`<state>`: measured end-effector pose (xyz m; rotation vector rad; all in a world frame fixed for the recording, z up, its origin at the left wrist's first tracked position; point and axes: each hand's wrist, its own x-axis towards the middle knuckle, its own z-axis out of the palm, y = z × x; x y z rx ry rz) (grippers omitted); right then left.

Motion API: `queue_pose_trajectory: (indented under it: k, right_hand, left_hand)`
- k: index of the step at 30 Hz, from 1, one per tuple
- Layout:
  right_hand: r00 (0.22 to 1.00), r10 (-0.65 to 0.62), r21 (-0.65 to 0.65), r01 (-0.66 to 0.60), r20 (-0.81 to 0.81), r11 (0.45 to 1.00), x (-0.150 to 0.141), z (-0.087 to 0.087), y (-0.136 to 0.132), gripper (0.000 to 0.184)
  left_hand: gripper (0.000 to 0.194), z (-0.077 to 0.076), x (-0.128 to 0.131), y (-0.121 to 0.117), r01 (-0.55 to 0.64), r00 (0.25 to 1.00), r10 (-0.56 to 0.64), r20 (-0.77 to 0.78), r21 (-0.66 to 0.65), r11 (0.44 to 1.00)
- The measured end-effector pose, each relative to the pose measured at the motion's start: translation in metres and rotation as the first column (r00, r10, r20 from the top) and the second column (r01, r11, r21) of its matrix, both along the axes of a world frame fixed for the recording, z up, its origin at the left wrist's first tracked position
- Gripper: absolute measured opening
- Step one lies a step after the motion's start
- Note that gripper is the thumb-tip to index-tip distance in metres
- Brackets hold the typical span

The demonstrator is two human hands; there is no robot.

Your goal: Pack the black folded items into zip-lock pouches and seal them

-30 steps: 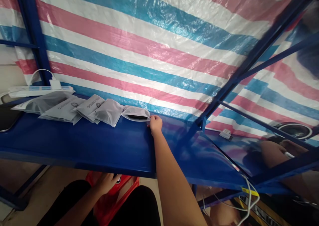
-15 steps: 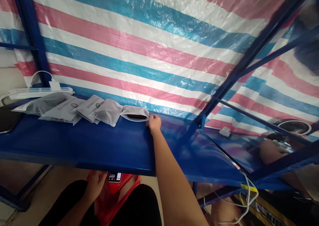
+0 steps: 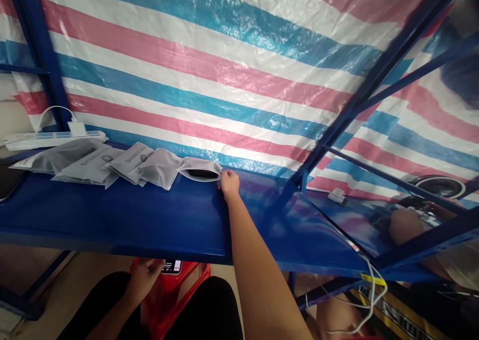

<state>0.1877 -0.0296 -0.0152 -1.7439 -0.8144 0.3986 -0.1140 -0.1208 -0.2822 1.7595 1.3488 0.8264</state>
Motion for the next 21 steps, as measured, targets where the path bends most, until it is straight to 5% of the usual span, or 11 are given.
queue_pose_trajectory:
  k: [5, 11, 16, 21]
  right_hand:
    - [1.000, 0.003, -0.003, -0.003, -0.005, 1.000, 0.000, 0.000, 0.000, 0.013]
    - [1.000, 0.018, -0.015, -0.018, 0.025, 1.000, -0.001, 0.001, 0.000, 0.013]
    - [0.999, 0.030, -0.027, -0.030, 0.030, 0.999, -0.003, 0.003, -0.003, 0.013]
    - [0.999, 0.038, -0.023, -0.038, 0.026, 0.999, -0.004, 0.004, -0.006, 0.013]
  left_hand:
    - [0.059, 0.000, -0.001, -0.030, 0.053, 0.998, -0.053, -0.023, 0.002, 0.999]
    - [0.039, 0.002, -0.028, -0.052, 0.090, 0.996, -0.089, -0.010, 0.167, 0.982]
    - [0.038, 0.000, 0.001, -0.019, 0.183, 0.983, -0.175, -0.051, 0.262, 0.948]
    - [0.039, 0.012, 0.011, 0.021, 0.085, 0.985, -0.050, -0.163, 0.216, 0.973]
